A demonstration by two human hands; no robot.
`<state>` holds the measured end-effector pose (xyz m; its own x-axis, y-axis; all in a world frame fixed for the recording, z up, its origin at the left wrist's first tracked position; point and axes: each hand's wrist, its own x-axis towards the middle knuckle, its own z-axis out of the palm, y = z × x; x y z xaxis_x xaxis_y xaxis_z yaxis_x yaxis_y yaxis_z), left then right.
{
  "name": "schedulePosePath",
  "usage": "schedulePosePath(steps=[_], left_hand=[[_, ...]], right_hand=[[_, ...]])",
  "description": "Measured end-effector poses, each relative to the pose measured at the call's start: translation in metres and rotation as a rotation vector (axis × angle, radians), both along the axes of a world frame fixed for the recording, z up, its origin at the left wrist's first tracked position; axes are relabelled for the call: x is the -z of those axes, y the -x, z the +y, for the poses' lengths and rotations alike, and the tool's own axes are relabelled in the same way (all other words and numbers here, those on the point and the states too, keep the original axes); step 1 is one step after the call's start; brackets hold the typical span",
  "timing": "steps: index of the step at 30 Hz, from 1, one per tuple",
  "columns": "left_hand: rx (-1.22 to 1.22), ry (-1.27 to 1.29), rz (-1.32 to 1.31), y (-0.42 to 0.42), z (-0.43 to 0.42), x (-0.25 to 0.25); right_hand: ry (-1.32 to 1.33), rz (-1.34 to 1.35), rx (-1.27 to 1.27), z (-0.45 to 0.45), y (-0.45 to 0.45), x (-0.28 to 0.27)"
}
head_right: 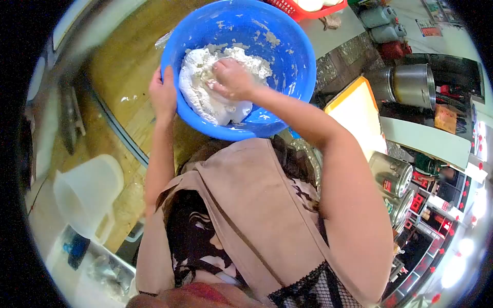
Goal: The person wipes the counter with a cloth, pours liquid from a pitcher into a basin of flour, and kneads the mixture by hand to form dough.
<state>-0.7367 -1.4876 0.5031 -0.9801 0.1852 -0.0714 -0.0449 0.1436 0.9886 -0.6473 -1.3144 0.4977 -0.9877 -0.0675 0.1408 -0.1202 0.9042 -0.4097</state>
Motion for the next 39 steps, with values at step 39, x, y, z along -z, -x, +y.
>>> schedulePosePath(steps=[39], left_hand=[[0.059,-0.078,-0.003,0.001,-0.004,0.014]], right_hand=[[0.168,-0.208,0.151,0.024,0.010,-0.011]])
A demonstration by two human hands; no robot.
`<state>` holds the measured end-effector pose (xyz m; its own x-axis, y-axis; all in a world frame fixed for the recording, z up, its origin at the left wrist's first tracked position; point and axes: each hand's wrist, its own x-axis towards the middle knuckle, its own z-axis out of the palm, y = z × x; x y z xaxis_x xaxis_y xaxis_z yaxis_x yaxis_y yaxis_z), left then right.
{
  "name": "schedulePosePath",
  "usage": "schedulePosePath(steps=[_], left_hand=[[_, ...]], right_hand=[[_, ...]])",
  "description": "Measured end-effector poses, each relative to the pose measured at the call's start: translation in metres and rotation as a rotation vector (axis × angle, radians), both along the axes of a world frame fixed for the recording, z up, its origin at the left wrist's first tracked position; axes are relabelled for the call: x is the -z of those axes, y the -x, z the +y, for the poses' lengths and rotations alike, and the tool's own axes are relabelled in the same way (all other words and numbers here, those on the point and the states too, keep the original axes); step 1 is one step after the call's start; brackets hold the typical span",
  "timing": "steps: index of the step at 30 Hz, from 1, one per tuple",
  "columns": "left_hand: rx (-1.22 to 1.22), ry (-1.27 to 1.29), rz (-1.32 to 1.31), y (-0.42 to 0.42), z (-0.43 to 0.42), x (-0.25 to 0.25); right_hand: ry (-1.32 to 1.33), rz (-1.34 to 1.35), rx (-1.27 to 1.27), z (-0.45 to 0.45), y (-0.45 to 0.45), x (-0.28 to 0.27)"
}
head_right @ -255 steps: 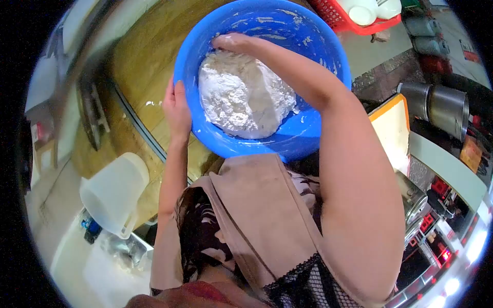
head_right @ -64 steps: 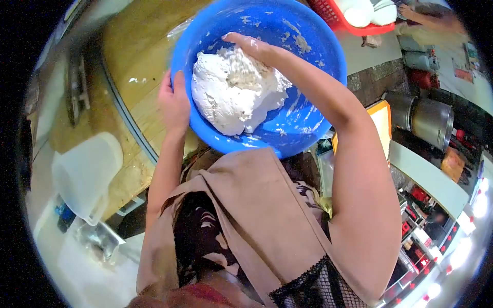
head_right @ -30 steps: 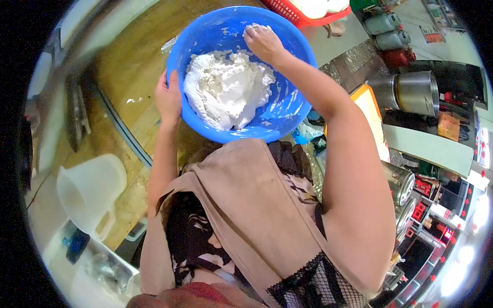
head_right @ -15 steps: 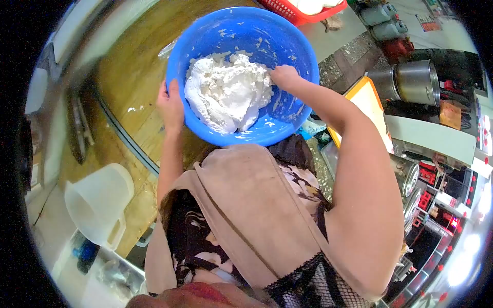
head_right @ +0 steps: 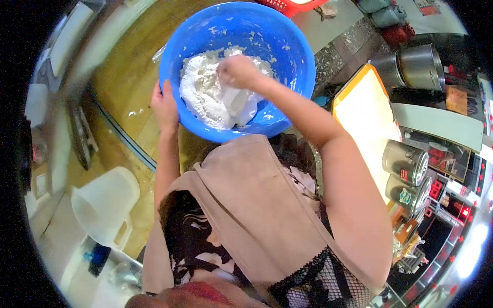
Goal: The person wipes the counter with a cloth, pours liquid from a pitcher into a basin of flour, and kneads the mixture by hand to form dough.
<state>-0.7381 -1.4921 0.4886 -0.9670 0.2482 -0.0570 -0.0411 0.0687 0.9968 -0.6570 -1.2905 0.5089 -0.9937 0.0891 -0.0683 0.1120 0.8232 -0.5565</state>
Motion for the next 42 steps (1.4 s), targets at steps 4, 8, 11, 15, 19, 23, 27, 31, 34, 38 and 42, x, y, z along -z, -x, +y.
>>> schedulePosePath(steps=[4,8,11,15,19,23,27,31,34,38,42], left_hand=[[0.028,-0.054,-0.031,0.002,0.001,0.000],[-0.014,-0.004,-0.003,0.000,0.001,-0.004],[-0.013,-0.007,-0.025,0.001,0.001,-0.004],[-0.009,-0.007,-0.088,0.000,0.002,-0.013],[0.029,-0.014,-0.041,0.002,0.001,-0.007],[0.012,-0.020,-0.052,0.001,0.002,-0.005],[-0.014,-0.047,-0.093,0.000,0.003,-0.011],[-0.035,-0.036,-0.104,0.000,0.000,-0.004],[-0.006,-0.022,-0.071,0.000,0.000,-0.003],[-0.015,-0.073,-0.122,0.000,0.001,-0.002],[-0.020,-0.063,-0.036,0.001,0.000,0.001]], right_hand=[[0.194,0.198,0.553,0.041,-0.007,-0.002],[-0.020,0.413,0.883,0.077,-0.005,0.067],[0.042,0.292,0.987,0.086,0.015,0.090],[0.249,0.330,0.781,0.077,0.059,0.096],[0.376,0.168,0.233,0.058,0.106,0.112],[0.078,-0.230,-0.132,0.036,0.135,0.102],[0.104,-0.009,-0.128,0.034,0.109,0.078],[0.143,0.351,0.612,0.035,0.095,0.052],[0.170,0.320,0.482,0.032,0.102,0.072],[0.331,0.210,0.296,0.024,0.099,0.078],[0.308,0.264,0.742,0.033,0.090,0.043]])
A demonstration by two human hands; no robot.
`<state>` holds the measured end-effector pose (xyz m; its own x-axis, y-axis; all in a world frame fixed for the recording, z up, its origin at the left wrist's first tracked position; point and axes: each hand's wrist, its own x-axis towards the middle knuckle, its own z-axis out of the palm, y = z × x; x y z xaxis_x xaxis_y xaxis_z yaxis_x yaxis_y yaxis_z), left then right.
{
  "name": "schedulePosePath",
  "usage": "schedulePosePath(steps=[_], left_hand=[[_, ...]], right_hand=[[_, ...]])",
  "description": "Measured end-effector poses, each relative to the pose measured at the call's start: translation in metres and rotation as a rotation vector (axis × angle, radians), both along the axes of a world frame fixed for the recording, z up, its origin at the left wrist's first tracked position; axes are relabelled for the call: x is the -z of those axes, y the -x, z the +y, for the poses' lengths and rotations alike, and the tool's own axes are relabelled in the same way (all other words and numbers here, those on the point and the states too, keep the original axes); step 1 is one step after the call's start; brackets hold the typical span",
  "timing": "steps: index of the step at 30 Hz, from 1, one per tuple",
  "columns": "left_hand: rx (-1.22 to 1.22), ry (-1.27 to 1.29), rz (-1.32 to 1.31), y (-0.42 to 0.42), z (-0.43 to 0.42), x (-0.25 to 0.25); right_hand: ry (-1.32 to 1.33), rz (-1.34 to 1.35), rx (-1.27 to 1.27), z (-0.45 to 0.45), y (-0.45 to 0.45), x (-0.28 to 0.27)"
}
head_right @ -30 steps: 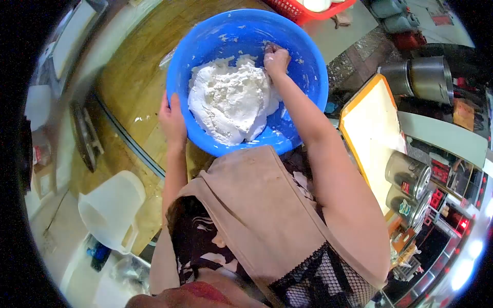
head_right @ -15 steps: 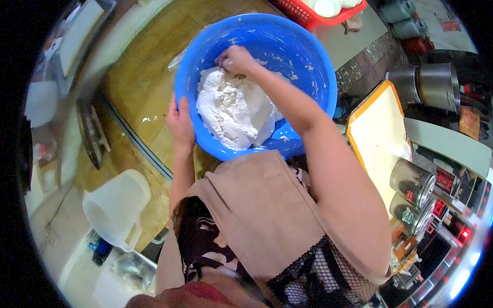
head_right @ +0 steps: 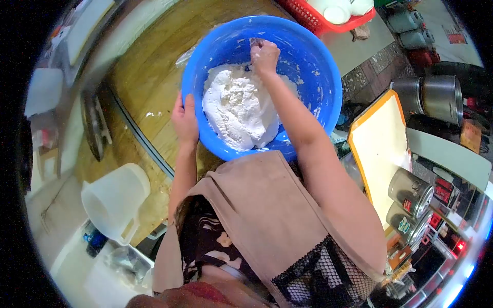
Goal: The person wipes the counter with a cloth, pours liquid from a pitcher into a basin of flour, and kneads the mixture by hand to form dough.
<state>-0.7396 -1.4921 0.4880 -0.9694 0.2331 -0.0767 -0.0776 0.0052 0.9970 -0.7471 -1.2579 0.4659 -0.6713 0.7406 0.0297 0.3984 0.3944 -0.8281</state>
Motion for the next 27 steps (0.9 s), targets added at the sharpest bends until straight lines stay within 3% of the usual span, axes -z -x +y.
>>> schedulePosePath(steps=[2,4,5,6,9,12,14,16,17,20,24,26,27], left_hand=[[-0.009,0.019,-0.030,-0.001,-0.001,-0.004],[-0.013,0.028,-0.053,-0.002,0.001,-0.005],[-0.009,0.002,-0.041,-0.001,0.001,-0.003],[-0.009,-0.025,-0.029,0.000,0.001,-0.002],[0.004,-0.042,-0.040,0.000,0.000,-0.001],[0.009,-0.055,-0.062,-0.001,-0.002,0.000],[0.016,-0.043,-0.030,0.000,0.000,-0.001],[0.028,-0.028,0.003,0.001,0.001,-0.001],[0.011,-0.024,0.001,0.000,0.001,0.000],[0.007,-0.004,0.007,0.001,-0.001,0.004],[-0.011,-0.029,0.075,0.002,0.001,0.008],[0.024,-0.039,0.004,0.002,-0.001,0.006],[0.047,-0.044,-0.062,0.002,-0.003,0.004]], right_hand=[[-0.027,0.063,0.013,-0.007,0.007,0.024],[-0.044,0.181,-0.472,-0.016,0.009,0.022],[-0.217,0.104,-0.624,-0.013,0.006,0.018],[-0.221,0.104,-0.625,-0.014,0.001,0.015],[-0.119,0.288,0.092,-0.002,-0.007,0.018],[-0.206,0.254,0.370,0.016,0.001,0.022],[-0.077,0.235,0.179,-0.005,0.011,0.015],[-0.172,0.385,-0.077,-0.035,0.019,0.018],[-0.210,0.251,-0.210,-0.046,0.018,0.025],[-0.150,0.255,-0.561,-0.058,0.006,0.012],[0.063,0.250,-0.346,-0.055,-0.003,-0.020],[-0.295,0.269,-0.461,-0.055,-0.009,-0.013],[-0.407,0.106,-0.628,-0.066,-0.014,-0.008]])
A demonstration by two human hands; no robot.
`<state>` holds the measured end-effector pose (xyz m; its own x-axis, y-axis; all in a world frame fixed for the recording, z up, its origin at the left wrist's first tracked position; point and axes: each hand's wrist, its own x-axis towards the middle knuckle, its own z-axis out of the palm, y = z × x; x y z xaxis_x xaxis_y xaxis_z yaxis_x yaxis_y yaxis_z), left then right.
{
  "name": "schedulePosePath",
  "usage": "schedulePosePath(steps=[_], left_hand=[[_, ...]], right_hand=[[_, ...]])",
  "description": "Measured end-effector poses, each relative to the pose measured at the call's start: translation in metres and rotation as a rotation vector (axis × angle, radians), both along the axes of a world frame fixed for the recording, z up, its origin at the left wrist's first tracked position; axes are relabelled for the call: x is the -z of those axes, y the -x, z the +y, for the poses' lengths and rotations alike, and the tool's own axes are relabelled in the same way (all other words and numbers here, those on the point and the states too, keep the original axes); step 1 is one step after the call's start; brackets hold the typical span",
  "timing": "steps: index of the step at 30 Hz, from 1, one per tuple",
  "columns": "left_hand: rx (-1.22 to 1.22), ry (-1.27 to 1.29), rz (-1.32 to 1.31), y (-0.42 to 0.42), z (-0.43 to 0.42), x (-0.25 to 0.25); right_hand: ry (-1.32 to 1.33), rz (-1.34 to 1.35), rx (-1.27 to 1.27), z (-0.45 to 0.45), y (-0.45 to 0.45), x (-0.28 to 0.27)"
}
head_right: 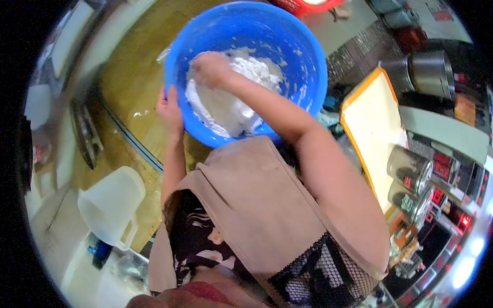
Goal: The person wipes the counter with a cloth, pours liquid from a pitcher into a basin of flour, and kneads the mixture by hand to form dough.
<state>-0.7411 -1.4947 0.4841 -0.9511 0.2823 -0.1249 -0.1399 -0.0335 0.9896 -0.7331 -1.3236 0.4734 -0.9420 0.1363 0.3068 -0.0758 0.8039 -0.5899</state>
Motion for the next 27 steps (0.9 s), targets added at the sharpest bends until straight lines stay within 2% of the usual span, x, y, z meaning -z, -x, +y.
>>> schedulePosePath(steps=[1,3,5,7,9,11,12,14,15,17,19,21,24,26,27], left_hand=[[0.023,0.002,-0.026,-0.001,-0.002,0.001],[0.006,-0.003,-0.040,0.000,-0.001,0.001],[0.007,0.013,-0.023,-0.002,0.002,-0.005],[-0.023,0.027,-0.006,-0.001,0.001,-0.008],[-0.020,0.085,0.081,0.000,0.000,-0.005],[-0.005,0.072,0.064,0.000,-0.002,-0.004],[0.010,0.061,0.078,0.000,-0.001,-0.004],[0.002,0.001,0.044,-0.002,0.000,-0.002],[-0.013,-0.060,0.031,-0.002,0.000,-0.002],[-0.020,-0.063,0.027,-0.002,0.000,-0.001],[-0.029,-0.065,0.027,-0.001,0.000,-0.002],[-0.054,-0.032,0.007,-0.003,0.001,-0.003],[-0.032,0.038,-0.017,-0.002,0.000,-0.006],[-0.032,0.020,-0.008,-0.001,-0.001,-0.004],[-0.031,0.002,0.000,-0.001,-0.002,-0.003]], right_hand=[[-0.160,-0.154,-0.129,-0.011,-0.007,0.002],[-0.225,-0.394,-0.208,-0.003,-0.011,-0.011],[-0.021,-0.359,-0.266,0.030,-0.013,-0.018],[-0.468,-0.267,-0.039,0.077,-0.025,-0.023],[-0.715,-0.514,0.118,0.116,-0.046,-0.050],[-0.993,-0.042,-0.094,0.163,-0.071,-0.039],[-0.994,-0.061,-0.104,0.167,-0.088,-0.035],[-1.126,-0.462,-0.261,0.162,-0.120,-0.024],[-1.127,-0.470,-0.264,0.153,-0.129,-0.025],[-1.031,-0.686,-0.186,0.123,-0.150,-0.037],[-0.824,-0.922,-0.035,0.084,-0.165,-0.053],[-0.598,-1.282,-0.053,0.051,-0.163,-0.071],[-0.476,-1.362,-0.161,0.028,-0.174,-0.074],[-0.095,-1.003,-0.314,0.037,-0.189,-0.077],[-0.093,-1.001,-0.320,0.046,-0.195,-0.075]])
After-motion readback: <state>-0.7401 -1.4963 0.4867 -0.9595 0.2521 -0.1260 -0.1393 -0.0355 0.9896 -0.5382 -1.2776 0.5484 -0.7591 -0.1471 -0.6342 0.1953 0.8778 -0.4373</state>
